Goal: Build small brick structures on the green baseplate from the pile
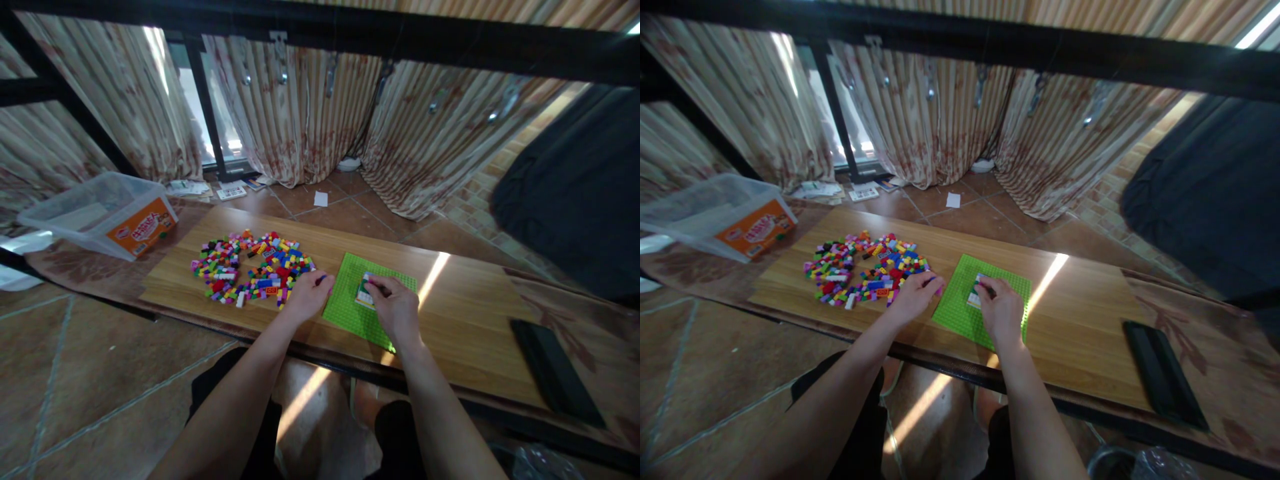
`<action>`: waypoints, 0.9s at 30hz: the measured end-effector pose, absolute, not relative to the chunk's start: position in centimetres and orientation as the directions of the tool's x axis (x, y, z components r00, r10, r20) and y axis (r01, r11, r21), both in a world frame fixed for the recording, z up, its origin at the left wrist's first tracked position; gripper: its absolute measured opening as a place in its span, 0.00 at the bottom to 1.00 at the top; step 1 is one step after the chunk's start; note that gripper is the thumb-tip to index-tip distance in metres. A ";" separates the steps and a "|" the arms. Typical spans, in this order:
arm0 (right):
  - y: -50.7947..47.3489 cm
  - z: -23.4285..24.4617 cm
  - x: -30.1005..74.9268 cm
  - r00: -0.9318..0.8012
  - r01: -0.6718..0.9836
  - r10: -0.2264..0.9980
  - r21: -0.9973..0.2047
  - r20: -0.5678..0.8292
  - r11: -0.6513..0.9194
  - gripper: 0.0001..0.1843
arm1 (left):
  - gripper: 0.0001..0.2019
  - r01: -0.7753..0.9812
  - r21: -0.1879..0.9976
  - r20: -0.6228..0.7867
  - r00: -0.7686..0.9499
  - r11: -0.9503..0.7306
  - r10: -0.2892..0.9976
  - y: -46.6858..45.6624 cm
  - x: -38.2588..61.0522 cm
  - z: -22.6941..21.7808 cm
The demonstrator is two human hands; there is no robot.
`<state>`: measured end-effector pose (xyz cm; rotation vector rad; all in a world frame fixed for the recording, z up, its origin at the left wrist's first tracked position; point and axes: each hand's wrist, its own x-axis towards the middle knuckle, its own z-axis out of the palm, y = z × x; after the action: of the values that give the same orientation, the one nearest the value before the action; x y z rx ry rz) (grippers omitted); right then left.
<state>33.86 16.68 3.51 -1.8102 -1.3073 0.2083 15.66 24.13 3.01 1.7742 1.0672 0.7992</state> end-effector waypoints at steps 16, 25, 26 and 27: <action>16.5 3.9 33.8 0.420 0.750 0.837 -0.654 0.351 -0.102 0.14 | 0.16 0.320 0.922 0.070 0.422 -0.220 0.904 24.0 15.7 3.5; 16.2 3.7 33.5 0.382 0.808 0.836 -0.581 0.393 -0.096 0.16 | 0.17 0.196 0.979 -0.022 0.401 -0.062 0.916 23.4 16.0 3.6; 16.1 3.7 33.5 0.380 0.804 0.834 -0.589 0.399 -0.084 0.17 | 0.17 0.176 0.984 -0.036 0.401 -0.038 0.915 23.3 16.1 3.6; 16.0 3.7 33.6 0.380 0.799 0.830 -0.597 0.409 -0.072 0.17 | 0.17 0.159 0.987 -0.052 0.404 -0.014 0.913 23.2 16.2 3.7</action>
<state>33.57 16.03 3.72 -1.8572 -1.4127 0.0500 16.18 23.22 3.71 1.4782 1.0102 0.8003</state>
